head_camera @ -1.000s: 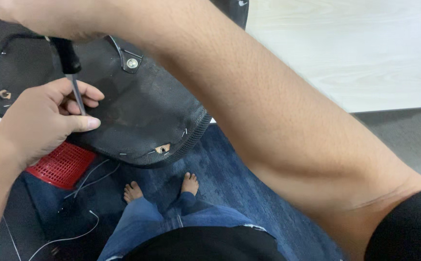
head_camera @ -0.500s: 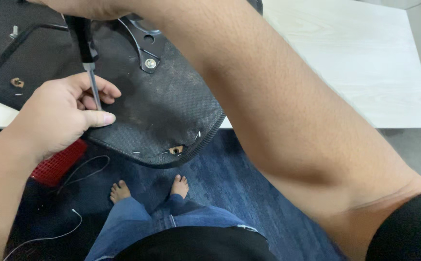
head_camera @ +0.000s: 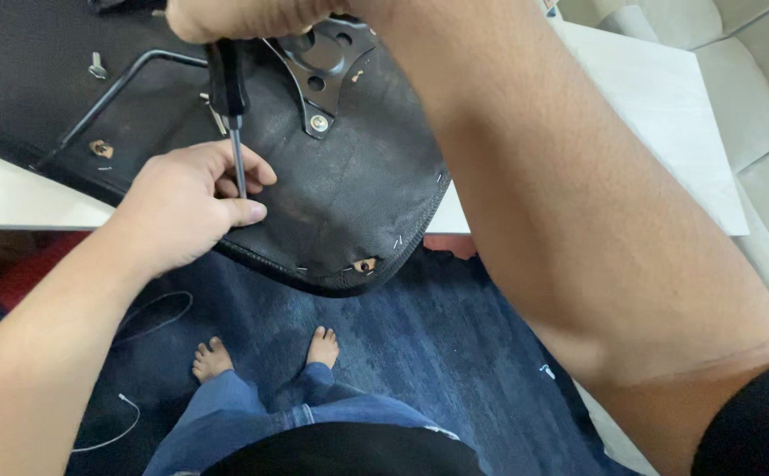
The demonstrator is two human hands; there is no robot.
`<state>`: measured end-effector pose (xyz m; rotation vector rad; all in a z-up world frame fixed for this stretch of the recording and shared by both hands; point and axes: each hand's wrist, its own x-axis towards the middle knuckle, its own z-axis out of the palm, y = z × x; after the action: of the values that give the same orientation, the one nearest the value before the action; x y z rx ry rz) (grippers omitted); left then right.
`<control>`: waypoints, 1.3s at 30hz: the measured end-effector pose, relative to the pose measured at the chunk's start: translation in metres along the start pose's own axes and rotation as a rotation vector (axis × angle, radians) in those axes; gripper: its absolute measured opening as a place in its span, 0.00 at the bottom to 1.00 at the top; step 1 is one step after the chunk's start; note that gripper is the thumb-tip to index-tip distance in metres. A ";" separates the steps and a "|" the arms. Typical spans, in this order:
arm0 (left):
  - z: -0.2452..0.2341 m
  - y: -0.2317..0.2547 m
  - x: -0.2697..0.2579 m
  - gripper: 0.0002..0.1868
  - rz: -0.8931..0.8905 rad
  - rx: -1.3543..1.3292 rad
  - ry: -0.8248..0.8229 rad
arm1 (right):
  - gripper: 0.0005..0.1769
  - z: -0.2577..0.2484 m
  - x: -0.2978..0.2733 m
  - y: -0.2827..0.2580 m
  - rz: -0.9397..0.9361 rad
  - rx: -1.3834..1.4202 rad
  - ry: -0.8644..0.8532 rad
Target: The person uses an Allen key to tighten screws on the underside of an office chair seat that is placed upside down on a table. The person works on multiple screw locations around the central gas lift post, securing the seat to the chair mechanism.
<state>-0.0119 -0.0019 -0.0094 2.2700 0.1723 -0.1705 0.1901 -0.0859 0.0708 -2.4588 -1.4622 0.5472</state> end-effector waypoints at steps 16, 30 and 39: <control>-0.005 -0.003 0.012 0.15 -0.067 0.092 -0.121 | 0.20 -0.028 -0.062 -0.091 0.159 -0.340 0.193; -0.009 0.004 0.016 0.10 -0.094 0.112 -0.203 | 0.22 -0.026 -0.064 -0.105 0.125 -0.119 0.216; -0.015 0.011 0.016 0.08 -0.159 0.123 -0.260 | 0.16 -0.015 -0.078 -0.115 0.257 -0.133 0.364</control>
<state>0.0064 0.0035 0.0051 2.3299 0.2098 -0.5704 0.0711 -0.0997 0.1434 -2.6872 -1.0800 0.0351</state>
